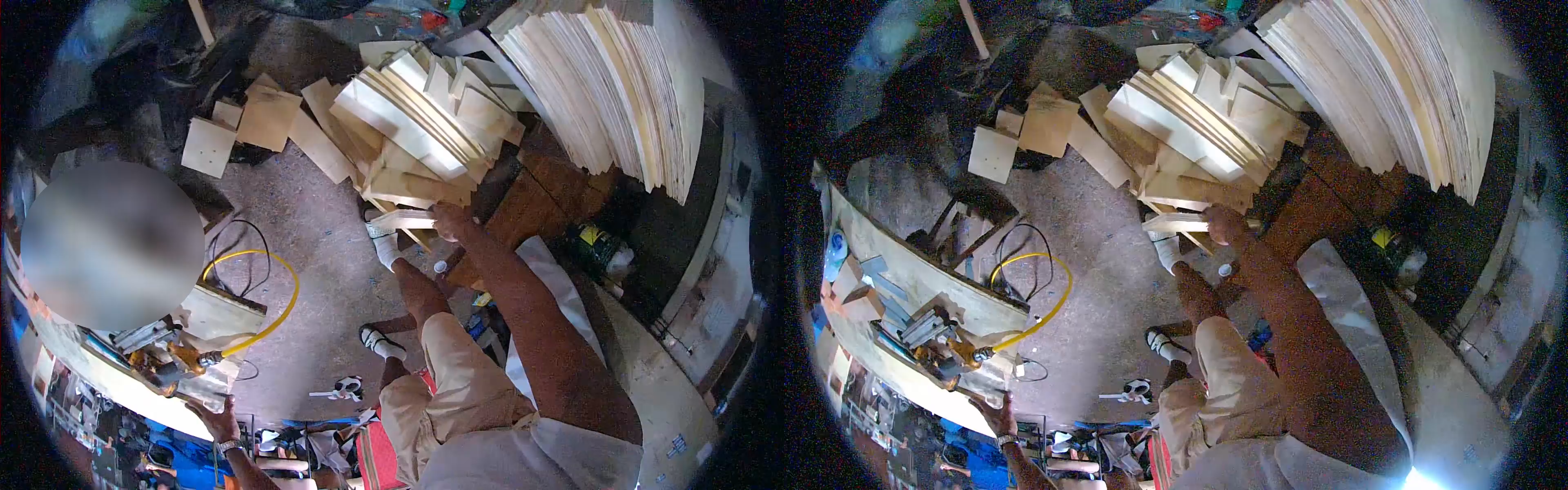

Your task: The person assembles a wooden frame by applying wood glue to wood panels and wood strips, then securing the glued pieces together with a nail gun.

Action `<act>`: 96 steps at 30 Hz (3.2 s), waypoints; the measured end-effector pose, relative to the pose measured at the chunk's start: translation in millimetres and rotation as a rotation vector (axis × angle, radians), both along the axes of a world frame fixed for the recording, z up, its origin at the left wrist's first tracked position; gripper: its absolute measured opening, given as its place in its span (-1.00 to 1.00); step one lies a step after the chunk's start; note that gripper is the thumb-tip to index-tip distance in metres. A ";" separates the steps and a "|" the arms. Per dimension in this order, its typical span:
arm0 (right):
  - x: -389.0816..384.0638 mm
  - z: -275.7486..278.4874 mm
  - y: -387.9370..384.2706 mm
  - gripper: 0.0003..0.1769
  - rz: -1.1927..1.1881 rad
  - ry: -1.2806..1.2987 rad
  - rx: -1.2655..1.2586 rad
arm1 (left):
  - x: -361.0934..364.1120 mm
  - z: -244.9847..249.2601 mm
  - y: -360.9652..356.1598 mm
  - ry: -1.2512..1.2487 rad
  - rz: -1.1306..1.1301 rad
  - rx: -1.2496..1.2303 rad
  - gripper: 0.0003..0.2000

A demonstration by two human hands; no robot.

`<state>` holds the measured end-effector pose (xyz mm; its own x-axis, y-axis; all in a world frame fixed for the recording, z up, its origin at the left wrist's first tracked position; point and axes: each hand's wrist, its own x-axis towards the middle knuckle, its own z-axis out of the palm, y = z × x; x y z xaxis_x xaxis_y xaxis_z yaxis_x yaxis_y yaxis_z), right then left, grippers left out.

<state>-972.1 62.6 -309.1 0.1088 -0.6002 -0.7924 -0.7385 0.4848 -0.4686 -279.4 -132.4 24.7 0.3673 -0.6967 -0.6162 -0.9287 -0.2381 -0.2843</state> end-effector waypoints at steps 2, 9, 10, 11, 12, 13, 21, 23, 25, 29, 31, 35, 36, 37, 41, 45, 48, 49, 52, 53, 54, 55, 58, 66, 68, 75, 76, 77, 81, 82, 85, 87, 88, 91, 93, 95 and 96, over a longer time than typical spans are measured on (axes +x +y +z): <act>-1.8 18.2 -22.3 -0.58 0.004 0.261 -0.148 | 7.6 -4.2 3.6 0.050 -0.006 -0.041 0.24; -22.2 151.2 -85.4 -0.54 -0.296 0.380 -0.626 | 8.5 -2.5 3.6 -0.014 -0.042 -0.013 0.30; -34.0 187.1 -101.0 -0.53 -0.291 0.337 -0.709 | 20.2 -6.6 9.4 -0.011 -0.077 -0.020 0.31; -43.3 236.9 -125.3 -0.51 -0.207 0.407 -0.724 | 30.1 -12.0 12.5 -0.004 -0.117 -0.029 0.32; -59.0 280.4 -148.6 -0.51 -0.175 0.468 -0.788 | 30.8 -15.9 10.3 0.000 -0.119 0.013 0.39; -74.9 324.0 -172.2 -0.51 -0.145 0.532 -0.850 | 0.9 -0.7 -2.5 0.013 0.009 0.043 0.44; -266.0 481.7 -228.0 -0.64 -0.409 1.043 -1.234 | 41.9 -17.4 16.9 0.130 -0.167 0.171 0.21; -307.2 474.3 -225.9 -0.62 -0.407 1.080 -1.102 | 38.6 -32.3 50.2 0.324 -0.350 0.133 -0.13; -342.7 457.6 -218.6 -0.59 -0.335 1.144 -1.047 | 16.6 -26.1 91.1 0.541 -0.556 0.058 -0.20; -345.0 456.1 -249.4 -0.54 -0.121 1.245 -0.866 | -186.9 56.1 69.5 0.314 -0.295 0.680 -0.28; -361.5 435.5 -270.7 -0.35 -0.445 1.108 -0.796 | -222.7 40.6 60.3 0.823 -1.019 0.645 -0.45; -347.0 429.8 -316.3 -0.18 -0.577 1.219 -0.618 | -409.9 122.4 -33.7 0.954 -0.164 0.159 -0.60; -344.0 424.9 -318.6 -0.15 -0.608 1.258 -0.594 | -421.5 99.2 -45.2 1.082 0.105 0.123 -0.59; -345.7 423.9 -320.7 -0.15 -0.606 1.259 -0.613 | -427.5 82.2 -59.4 1.131 0.098 0.073 -0.57; -345.3 424.6 -317.1 -0.15 -0.564 1.226 -0.627 | -507.3 71.2 -157.4 1.201 0.014 -0.070 -0.53; -350.3 426.5 -320.6 -0.11 -0.510 1.229 -0.558 | -588.4 -7.5 -265.5 1.483 0.533 -0.096 -0.45; -350.6 432.6 -327.8 -0.08 -0.462 1.193 -0.497 | -646.6 -121.7 -353.1 1.487 0.815 0.036 -0.45; -349.9 430.9 -324.5 -0.10 -0.435 1.191 -0.501 | -652.8 -188.8 -367.3 1.380 0.767 0.018 -0.46; -356.8 420.0 -320.7 -0.14 -0.361 1.163 -0.512 | -693.1 -318.2 -422.4 0.859 0.380 -0.070 -0.39; -357.0 417.9 -323.3 -0.13 -0.357 1.145 -0.514 | -702.9 -339.2 -444.8 0.759 0.229 -0.077 -0.33; -355.4 416.4 -327.8 -0.13 -0.363 1.122 -0.520 | -714.0 -348.3 -473.0 0.661 0.068 -0.085 -0.28; -356.6 410.7 -333.9 -0.13 -0.363 1.101 -0.520 | -727.1 -358.8 -504.9 0.565 -0.093 -0.096 -0.23; -358.9 402.8 -348.6 -0.12 -0.376 1.041 -0.495 | -756.0 -398.1 -584.4 0.605 -0.052 0.248 -0.18; -363.8 394.3 -369.6 -0.09 -0.431 0.993 -0.451 | -819.1 -416.2 -673.1 1.320 0.487 -0.197 -0.23; -365.3 395.6 -371.9 -0.08 -0.446 0.992 -0.437 | -832.3 -425.6 -689.6 1.510 0.629 -0.217 -0.35; -365.8 405.4 -374.7 -0.05 -0.488 0.978 -0.443 | -882.4 -360.1 -690.0 1.853 1.116 -0.043 -0.51; -368.4 408.6 -373.7 -0.05 -0.488 0.978 -0.448 | -890.8 -351.6 -682.6 1.863 1.101 -0.026 -0.50; -368.5 411.6 -372.5 -0.04 -0.491 0.981 -0.449 | -901.0 -342.9 -677.3 1.876 1.086 -0.003 -0.49; -365.3 422.7 -370.2 -0.03 -0.509 0.979 -0.469 | -925.2 -315.5 -653.0 1.855 1.024 -0.076 -0.54; -364.1 425.9 -369.1 -0.02 -0.516 0.980 -0.472 | -929.4 -305.1 -648.3 1.781 1.088 -0.119 -0.53; -360.8 436.9 -363.2 -0.01 -0.540 0.982 -0.486 | -903.3 -247.9 -600.8 1.924 1.006 -0.215 -0.54; -359.0 441.6 -357.8 0.00 -0.540 1.004 -0.481 | -868.3 -209.2 -568.1 1.750 1.082 -0.076 -0.57; -358.3 441.2 -350.6 0.01 -0.525 1.022 -0.472 | -846.9 -191.6 -550.4 1.701 1.057 -0.031 -0.57; -360.9 437.2 -340.7 0.00 -0.448 1.103 -0.368 | -752.8 -176.9 -476.2 1.571 0.713 -0.153 -0.61; -358.1 447.2 -348.4 -0.05 -0.487 1.083 -0.565 | -701.0 -149.5 -428.0 1.544 1.273 -0.073 -0.63; -357.3 451.2 -346.1 -0.04 -0.494 1.087 -0.615 | -650.7 -127.2 -381.6 1.350 1.237 0.027 -0.65; -356.9 452.2 -343.7 -0.04 -0.493 1.086 -0.641 | -613.9 -133.9 -344.9 1.297 1.087 0.010 -0.66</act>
